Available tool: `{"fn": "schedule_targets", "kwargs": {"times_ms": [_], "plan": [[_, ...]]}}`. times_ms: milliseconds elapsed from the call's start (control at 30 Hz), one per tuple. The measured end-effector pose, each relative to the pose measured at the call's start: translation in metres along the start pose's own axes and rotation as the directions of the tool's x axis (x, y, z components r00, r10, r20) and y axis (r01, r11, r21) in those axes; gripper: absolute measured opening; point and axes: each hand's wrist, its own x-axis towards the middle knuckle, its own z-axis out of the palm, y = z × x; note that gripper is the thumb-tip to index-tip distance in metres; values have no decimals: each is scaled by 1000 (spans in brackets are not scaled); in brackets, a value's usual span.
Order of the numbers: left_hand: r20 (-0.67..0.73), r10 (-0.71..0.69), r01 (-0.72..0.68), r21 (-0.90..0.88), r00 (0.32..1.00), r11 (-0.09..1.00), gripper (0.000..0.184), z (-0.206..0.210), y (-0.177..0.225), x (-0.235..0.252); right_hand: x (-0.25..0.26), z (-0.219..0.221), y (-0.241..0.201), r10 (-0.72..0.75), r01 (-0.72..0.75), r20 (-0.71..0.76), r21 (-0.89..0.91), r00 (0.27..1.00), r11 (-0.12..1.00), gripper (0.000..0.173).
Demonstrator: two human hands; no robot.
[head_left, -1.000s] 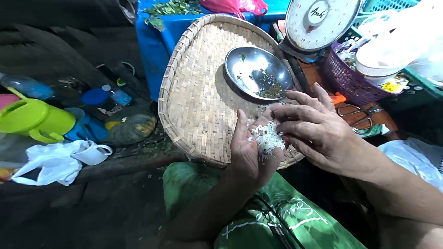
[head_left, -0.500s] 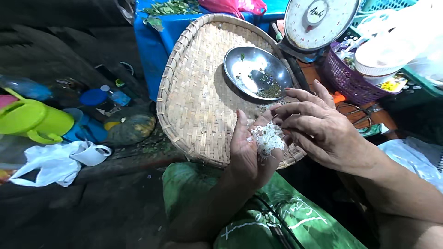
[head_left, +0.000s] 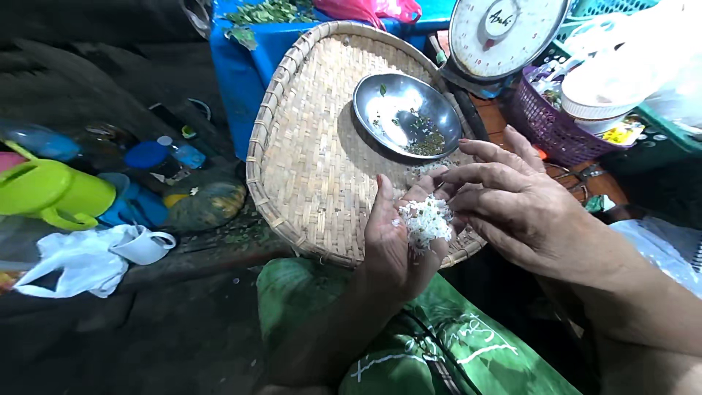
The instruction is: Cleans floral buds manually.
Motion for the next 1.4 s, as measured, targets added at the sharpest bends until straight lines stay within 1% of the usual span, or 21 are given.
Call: {"fn": "schedule_targets", "kwargs": {"times_ms": [133, 233, 400, 500, 633, 733, 800, 867, 967, 1033, 1167, 1333, 1400], "plan": [[11, 17, -16, -29, 1000, 999, 75, -1, -1, -1, 2, 14, 0, -14, 14, -12, -1, 1000, 1000, 23], [11, 16, -16, -38, 1000, 999, 76, 1, -2, -2, 2, 21, 1, -18, 18, -6, -2, 1000, 1000, 23], [33, 3, -1, -58, 999, 998, 76, 0, 0, -1, 3, 17, 3, -23, 25, -55, 23, 998, 999, 22], [13, -7, 7, -30, 1000, 1000, 79, 1, 0, 0, 2, 4, 3, -3, 2, -19, -9, 1000, 1000, 25], [-71, -5, 7, 30, 997, 1000, 83, 5, -1, 0, -2, -10, 5, 26, -19, 86, -77, 996, 997, 36], [-48, -32, 33, 19, 998, 999, 81, 4, -1, 1, -1, -10, 3, 18, -17, 26, -64, 999, 998, 32], [-28, -52, 51, -24, 998, 998, 77, 3, 0, -1, 1, -2, 1, -1, -1, -43, -36, 999, 999, 27], [-13, -52, 51, -36, 999, 998, 74, 2, -1, -1, 3, 9, 0, -26, 26, -76, -3, 997, 1000, 24], [-12, -36, 36, -18, 999, 999, 71, 1, -2, -1, 4, 22, -1, -35, 37, -66, 30, 997, 999, 24], [-10, -37, 37, -4, 999, 999, 73, 0, -2, -2, 5, 29, 0, -36, 40, -66, 53, 997, 998, 25], [-13, -54, 54, -38, 998, 998, 71, 1, -2, -2, 6, 35, 2, -32, 39, -85, 87, 996, 995, 23], [15, -39, 39, -28, 999, 999, 75, 1, -1, -1, 6, 21, 4, -9, 19, -112, 85, 994, 996, 22], [-23, -27, 26, -33, 999, 999, 77, 3, -1, 0, 5, 11, 4, 0, 6, -94, 66, 996, 998, 23]]}}
